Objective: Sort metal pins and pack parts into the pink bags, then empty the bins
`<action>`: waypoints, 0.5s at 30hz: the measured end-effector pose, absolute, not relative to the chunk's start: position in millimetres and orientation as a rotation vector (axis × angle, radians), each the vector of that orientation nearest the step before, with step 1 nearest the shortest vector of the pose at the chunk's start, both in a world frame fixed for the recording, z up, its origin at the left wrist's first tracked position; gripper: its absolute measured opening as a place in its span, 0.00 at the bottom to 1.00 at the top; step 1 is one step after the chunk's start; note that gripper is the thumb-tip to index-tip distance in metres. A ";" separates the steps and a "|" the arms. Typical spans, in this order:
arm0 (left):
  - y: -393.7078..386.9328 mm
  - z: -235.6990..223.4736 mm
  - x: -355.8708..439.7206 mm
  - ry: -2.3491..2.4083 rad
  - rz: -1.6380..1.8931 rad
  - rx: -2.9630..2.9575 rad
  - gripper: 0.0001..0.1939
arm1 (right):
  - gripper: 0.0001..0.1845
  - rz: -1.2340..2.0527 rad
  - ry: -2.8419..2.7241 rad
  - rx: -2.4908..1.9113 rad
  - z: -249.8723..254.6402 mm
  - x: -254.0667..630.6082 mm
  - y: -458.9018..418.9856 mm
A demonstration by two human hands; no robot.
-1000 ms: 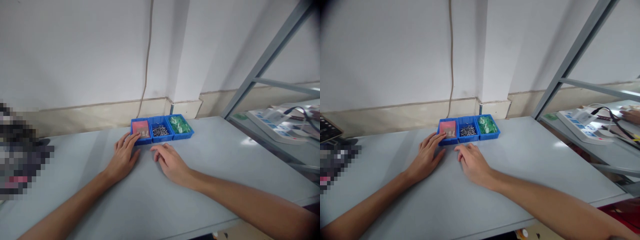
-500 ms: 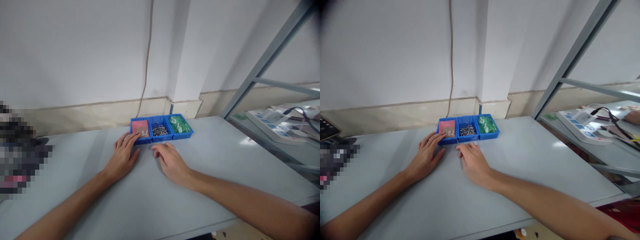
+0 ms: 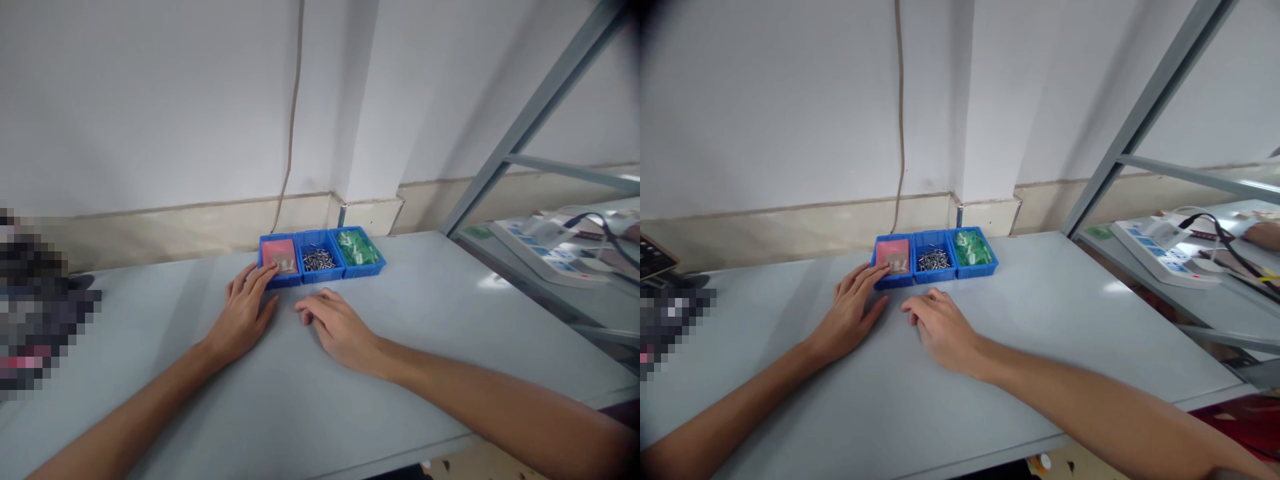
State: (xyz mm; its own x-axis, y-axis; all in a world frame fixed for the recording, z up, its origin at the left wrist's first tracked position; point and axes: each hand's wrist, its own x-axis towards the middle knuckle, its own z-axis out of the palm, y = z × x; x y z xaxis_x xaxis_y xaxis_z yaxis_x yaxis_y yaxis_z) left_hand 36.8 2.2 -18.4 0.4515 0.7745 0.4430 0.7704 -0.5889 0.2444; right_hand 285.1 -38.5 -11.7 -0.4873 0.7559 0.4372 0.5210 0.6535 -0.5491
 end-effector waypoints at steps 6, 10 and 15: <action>1.8 -17.7 37.0 1.424 0.820 2.657 0.27 | 0.22 0.469 -2.217 -0.973 -10.9 284.9 -38.2; 2.4 -18.7 36.6 1.427 0.809 2.664 0.28 | 0.22 0.493 -2.177 -0.942 -9.9 285.3 -38.2; 2.8 -19.5 36.0 1.424 0.809 2.670 0.28 | 0.21 0.475 -2.108 -0.994 -9.0 285.2 -38.4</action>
State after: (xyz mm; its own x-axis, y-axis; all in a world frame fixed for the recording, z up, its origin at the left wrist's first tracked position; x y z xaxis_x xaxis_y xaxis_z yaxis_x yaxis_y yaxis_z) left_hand 36.0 2.8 -19.5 0.4532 0.7774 0.4362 0.7727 -0.5866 0.2426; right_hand 285.2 -38.4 -9.0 -0.4222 0.7758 0.4689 0.5000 0.6308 -0.5934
